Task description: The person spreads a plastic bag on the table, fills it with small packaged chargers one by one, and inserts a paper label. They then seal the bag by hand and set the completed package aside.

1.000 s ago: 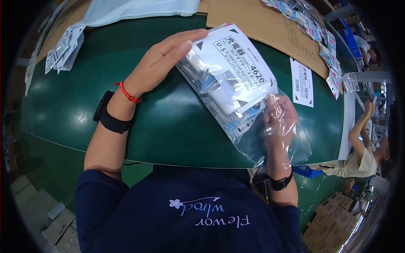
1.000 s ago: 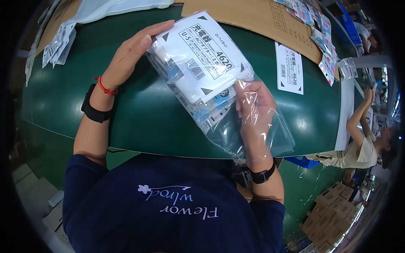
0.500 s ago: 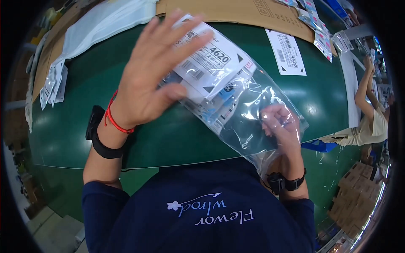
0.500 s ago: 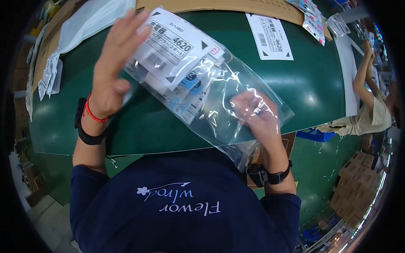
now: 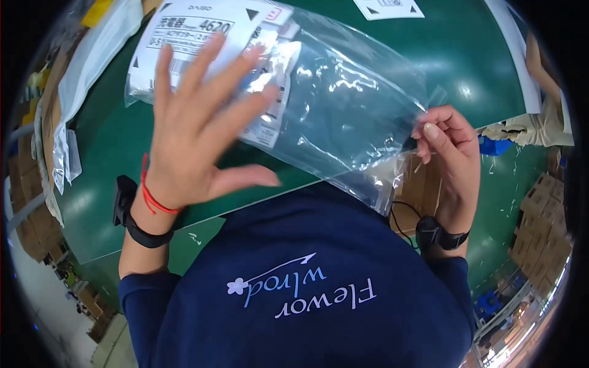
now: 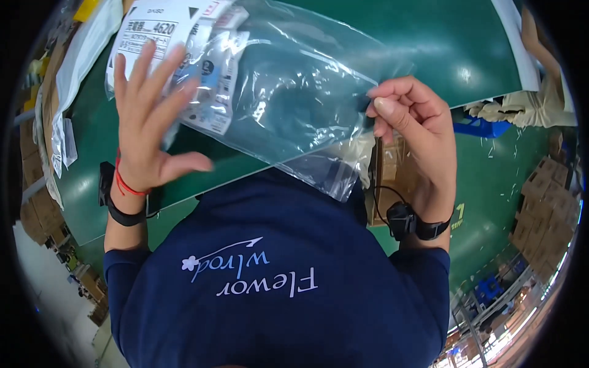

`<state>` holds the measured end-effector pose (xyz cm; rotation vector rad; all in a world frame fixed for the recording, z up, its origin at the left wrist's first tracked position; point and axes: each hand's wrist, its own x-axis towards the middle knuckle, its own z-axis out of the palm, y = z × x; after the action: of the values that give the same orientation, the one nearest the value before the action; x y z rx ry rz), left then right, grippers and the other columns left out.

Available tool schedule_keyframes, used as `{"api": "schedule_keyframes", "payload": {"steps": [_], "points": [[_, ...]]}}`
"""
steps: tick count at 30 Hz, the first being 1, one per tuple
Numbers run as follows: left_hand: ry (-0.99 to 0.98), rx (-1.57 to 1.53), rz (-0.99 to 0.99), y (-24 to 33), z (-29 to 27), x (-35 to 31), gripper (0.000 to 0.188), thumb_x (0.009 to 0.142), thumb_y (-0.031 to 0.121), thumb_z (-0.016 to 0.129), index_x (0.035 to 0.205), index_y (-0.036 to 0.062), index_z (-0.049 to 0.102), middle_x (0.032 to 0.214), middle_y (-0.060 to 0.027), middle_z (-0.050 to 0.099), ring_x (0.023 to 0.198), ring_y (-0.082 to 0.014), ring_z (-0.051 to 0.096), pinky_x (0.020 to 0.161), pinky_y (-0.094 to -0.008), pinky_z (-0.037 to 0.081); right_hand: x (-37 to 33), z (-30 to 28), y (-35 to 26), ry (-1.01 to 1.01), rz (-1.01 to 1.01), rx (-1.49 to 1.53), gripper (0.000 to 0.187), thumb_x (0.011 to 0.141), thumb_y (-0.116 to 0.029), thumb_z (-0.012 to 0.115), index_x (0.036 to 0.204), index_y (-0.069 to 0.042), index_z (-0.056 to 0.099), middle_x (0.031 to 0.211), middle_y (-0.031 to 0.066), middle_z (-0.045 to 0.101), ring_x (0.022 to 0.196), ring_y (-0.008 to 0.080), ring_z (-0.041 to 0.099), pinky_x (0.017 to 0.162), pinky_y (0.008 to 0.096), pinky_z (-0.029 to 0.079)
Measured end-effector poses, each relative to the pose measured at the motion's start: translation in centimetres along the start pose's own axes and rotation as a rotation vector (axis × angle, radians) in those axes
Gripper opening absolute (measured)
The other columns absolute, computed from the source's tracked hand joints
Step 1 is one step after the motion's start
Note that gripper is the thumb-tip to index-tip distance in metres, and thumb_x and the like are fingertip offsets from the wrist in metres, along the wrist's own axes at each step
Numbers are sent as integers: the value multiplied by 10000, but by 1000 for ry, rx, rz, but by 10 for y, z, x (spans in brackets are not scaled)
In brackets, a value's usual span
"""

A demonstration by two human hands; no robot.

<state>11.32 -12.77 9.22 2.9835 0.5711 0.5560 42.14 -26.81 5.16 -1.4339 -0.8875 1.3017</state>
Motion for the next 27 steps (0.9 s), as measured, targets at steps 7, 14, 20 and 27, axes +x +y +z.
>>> {"api": "schedule_keyframes", "payload": {"steps": [7, 14, 20, 27], "points": [[150, -179, 376, 72, 50, 7, 216, 785, 297, 681, 950, 176, 614, 1060, 19, 620, 998, -193, 569, 1045, -496, 301, -11, 12, -7, -439, -229, -203, 119, 735, -41, 708, 838, -5, 659, 820, 88, 611, 681, 155, 564, 593, 258, 431], [298, -220, 350, 98, 84, 18, 124, 674, 214, 712, 724, 164, 611, 880, 44, 576, 828, -160, 536, 934, -444, 380, -19, 16, 10, -566, -305, -322, 139, 664, -53, 764, 751, -24, 660, 799, 88, 609, 699, 203, 579, 595, 281, 420], [261, -242, 325, 96, 77, 20, 114, 683, 179, 684, 679, 145, 575, 852, 26, 558, 822, -158, 538, 875, -410, 394, -17, 19, 14, -560, -260, -276, 145, 660, -84, 771, 735, -42, 654, 780, 59, 611, 688, 192, 574, 593, 288, 418], [277, -271, 300, 92, 74, 19, 140, 648, 220, 735, 692, 156, 618, 835, 38, 588, 783, -164, 530, 879, -419, 377, -12, 23, 13, -615, -305, -301, 142, 705, -119, 746, 727, -55, 622, 769, 47, 593, 686, 178, 566, 590, 286, 411]]}}
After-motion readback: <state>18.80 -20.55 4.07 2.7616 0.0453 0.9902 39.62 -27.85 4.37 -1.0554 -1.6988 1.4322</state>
